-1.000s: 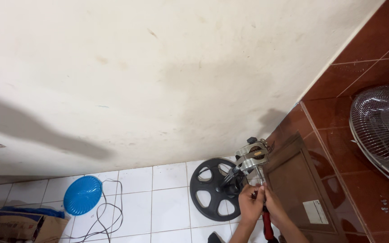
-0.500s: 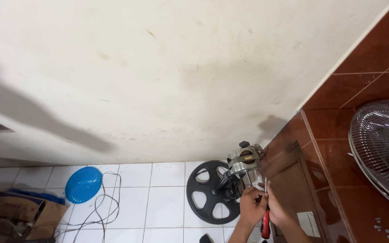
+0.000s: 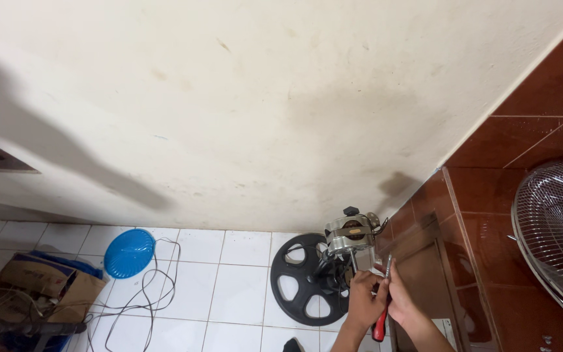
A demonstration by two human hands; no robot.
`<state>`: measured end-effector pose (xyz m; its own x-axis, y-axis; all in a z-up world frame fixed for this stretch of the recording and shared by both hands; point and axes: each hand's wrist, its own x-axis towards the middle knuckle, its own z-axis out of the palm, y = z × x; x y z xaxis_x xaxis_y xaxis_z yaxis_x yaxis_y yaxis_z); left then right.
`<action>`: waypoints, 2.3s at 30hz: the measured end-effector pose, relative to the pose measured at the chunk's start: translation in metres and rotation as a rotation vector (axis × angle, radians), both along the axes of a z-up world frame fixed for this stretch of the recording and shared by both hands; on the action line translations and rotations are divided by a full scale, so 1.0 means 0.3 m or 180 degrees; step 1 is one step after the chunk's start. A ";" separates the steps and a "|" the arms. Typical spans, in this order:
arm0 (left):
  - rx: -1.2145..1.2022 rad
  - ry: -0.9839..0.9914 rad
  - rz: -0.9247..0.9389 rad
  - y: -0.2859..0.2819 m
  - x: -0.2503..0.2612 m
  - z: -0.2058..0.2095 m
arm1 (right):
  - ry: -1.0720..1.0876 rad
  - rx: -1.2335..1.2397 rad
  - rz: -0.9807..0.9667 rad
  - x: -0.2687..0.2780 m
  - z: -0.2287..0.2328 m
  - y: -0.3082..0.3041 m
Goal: The person uses a screwdriver to tighten screws on the motor housing of a disassembled electric fan. The fan base and a separate fan head with blades are visible nearby on a tiled surface.
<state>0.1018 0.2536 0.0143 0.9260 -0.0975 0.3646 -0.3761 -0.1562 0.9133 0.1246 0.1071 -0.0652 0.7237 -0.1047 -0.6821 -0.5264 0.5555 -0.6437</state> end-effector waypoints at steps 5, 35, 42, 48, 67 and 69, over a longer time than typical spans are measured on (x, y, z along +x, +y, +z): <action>-0.0169 0.0314 0.0005 -0.010 0.004 0.007 | -0.0020 0.0112 0.0027 0.003 0.005 -0.021; -0.2331 0.1873 0.0537 -0.032 0.009 -0.149 | -0.0694 0.0787 -0.0044 -0.073 0.110 0.092; -0.2993 0.1537 0.1133 0.039 0.040 -0.153 | -0.1220 -0.0711 0.0333 -0.149 0.124 0.140; -0.3221 0.1597 0.1385 0.109 0.058 -0.135 | -0.0419 -0.0930 0.1649 -0.186 0.086 0.148; -0.2182 0.1742 0.1163 0.086 -0.001 -0.133 | -0.0798 -0.1061 0.1735 -0.241 -0.045 0.106; -0.2081 0.1595 0.1107 0.084 -0.002 -0.149 | -0.0528 -0.1115 0.1707 -0.249 -0.038 0.103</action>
<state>0.1012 0.2788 -0.0304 0.9300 0.3041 -0.2065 0.0627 0.4224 0.9042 0.0499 0.1380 -0.0764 0.8298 0.1040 -0.5483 -0.5501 -0.0132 -0.8350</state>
